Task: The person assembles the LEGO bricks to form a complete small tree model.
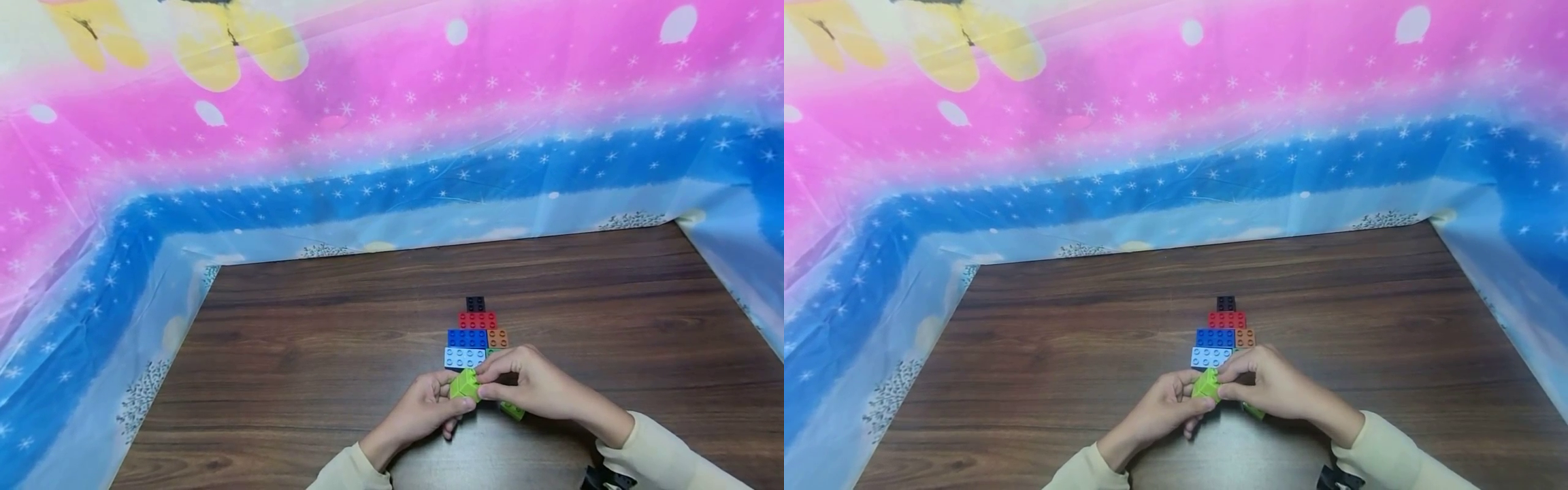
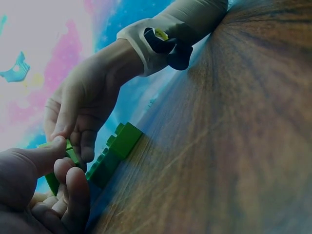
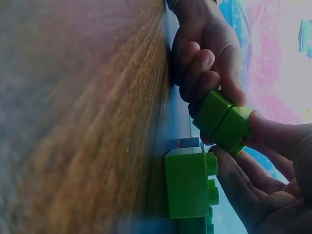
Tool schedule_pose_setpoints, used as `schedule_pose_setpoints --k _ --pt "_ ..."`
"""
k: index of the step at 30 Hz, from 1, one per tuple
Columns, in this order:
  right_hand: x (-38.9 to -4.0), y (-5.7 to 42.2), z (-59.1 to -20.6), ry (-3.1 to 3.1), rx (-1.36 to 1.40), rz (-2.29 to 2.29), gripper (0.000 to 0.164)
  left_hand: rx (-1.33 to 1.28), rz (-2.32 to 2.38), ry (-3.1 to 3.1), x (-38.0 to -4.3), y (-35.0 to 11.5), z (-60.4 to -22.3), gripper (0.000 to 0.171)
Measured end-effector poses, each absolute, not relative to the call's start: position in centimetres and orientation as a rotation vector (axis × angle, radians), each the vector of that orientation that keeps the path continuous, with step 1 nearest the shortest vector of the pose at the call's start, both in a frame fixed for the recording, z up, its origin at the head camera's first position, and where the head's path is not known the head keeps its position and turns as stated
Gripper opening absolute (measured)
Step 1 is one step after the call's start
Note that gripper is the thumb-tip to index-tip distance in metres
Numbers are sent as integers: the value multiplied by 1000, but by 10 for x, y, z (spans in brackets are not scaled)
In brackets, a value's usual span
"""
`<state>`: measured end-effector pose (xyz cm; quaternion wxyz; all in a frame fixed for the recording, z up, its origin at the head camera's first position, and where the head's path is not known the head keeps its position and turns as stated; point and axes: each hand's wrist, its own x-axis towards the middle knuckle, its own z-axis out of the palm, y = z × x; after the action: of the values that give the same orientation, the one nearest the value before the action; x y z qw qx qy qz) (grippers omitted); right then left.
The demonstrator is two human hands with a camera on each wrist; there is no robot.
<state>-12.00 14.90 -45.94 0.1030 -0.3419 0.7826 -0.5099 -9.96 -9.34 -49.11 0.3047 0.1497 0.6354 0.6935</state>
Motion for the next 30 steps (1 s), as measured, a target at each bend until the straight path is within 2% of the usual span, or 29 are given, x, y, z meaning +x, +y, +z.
schedule_pose_setpoints --k 30 --pt "-123 145 -462 2265 -1044 -1553 7 369 1859 1722 -99 -94 -491 33"
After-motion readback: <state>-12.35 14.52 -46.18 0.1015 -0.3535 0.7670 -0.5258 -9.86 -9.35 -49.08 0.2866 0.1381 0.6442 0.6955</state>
